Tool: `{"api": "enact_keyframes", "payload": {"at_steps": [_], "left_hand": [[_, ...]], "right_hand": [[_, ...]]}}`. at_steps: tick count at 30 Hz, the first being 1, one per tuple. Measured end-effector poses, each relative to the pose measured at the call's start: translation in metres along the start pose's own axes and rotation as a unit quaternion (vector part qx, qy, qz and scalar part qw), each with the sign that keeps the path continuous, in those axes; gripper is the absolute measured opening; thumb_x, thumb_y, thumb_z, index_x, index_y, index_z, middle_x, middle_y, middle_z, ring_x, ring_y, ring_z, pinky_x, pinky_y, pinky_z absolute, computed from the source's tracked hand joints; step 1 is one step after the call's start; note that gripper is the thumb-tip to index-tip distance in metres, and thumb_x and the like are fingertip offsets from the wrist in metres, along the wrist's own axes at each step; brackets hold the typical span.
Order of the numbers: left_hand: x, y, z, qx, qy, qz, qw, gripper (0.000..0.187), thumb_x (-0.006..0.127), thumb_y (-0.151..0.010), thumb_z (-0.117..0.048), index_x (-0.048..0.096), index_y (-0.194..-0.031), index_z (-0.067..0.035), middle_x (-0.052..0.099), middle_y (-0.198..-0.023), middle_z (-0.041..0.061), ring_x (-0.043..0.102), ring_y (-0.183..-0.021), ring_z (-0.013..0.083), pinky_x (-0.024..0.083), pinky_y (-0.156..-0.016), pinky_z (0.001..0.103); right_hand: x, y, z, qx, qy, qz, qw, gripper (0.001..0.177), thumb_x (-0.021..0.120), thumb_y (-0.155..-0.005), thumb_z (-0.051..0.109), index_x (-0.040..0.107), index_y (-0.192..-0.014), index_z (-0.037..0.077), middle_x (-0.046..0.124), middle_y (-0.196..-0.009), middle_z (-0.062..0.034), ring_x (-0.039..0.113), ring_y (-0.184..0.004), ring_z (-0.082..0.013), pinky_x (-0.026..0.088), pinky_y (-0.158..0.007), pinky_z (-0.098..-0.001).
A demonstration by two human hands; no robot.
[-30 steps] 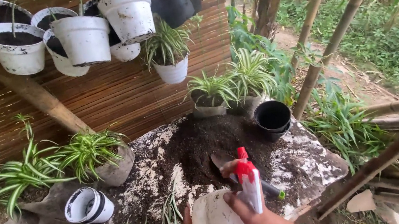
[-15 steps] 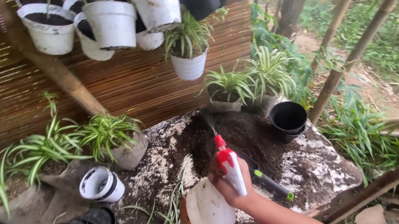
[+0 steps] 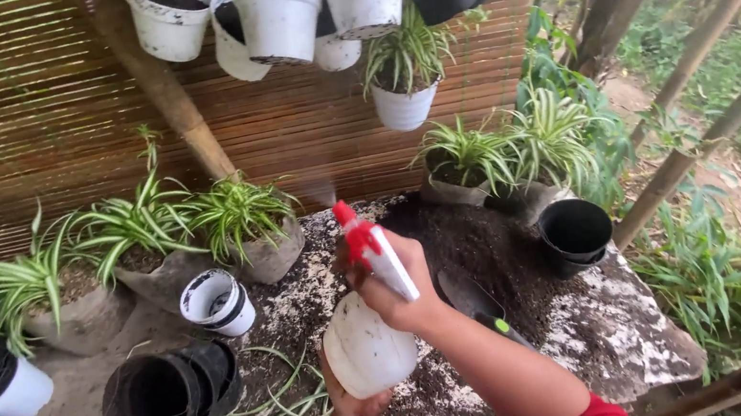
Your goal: The person places a spider plant into a black pot and fills it with soil using a trowel. They then spray the plant with water from a spray bottle and hang the pot on a bamboo rack. The person repeats the process by scooping soil into another black pot.
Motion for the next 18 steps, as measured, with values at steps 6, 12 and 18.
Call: {"api": "enact_keyframes", "payload": {"at_steps": [6,12,18], "left_hand": [[-0.007,0.002,0.010,0.006,0.015,0.028,0.999,0.092,0.044,-0.076,-0.070,0.049,-0.145,-0.010,0.045,-0.145,0.030,0.046,-0.122,0.0518,0.049,-0.084,0.068],[-0.008,0.001,0.022,0.006,0.028,0.060,0.998,0.091,0.045,-0.075,-0.070,0.049,-0.145,-0.011,0.043,-0.145,0.030,0.045,-0.122,0.0512,0.049,-0.085,0.069],[0.021,-0.015,0.009,-0.008,0.021,0.096,0.995,0.091,0.046,-0.075,-0.071,0.048,-0.144,-0.012,0.041,-0.146,0.029,0.044,-0.123,0.0506,0.049,-0.086,0.069]], "right_hand": [[0.007,0.021,-0.001,-0.027,0.017,0.008,0.999,0.016,0.067,-0.076,-0.003,0.071,-0.091,0.002,0.071,-0.079,-0.0126,0.065,-0.073,-0.0200,0.053,-0.070,-0.0359],[-0.025,0.057,-0.028,-0.039,0.068,0.010,0.997,0.023,0.062,-0.063,-0.005,0.072,-0.081,0.005,0.070,-0.070,-0.0067,0.067,-0.064,-0.0194,0.052,-0.067,-0.0317],[-0.045,0.041,-0.018,-0.055,0.032,-0.012,0.998,0.029,0.069,-0.071,-0.005,0.068,-0.100,-0.003,0.074,-0.091,-0.0194,0.074,-0.090,-0.0325,0.057,-0.082,-0.0440]]}}
Point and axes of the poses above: each hand's wrist, its own y-axis away from the middle knuckle, its own x-axis out of the palm, z = x × y, the point moved 10 cm from there along -y, towards the middle knuckle
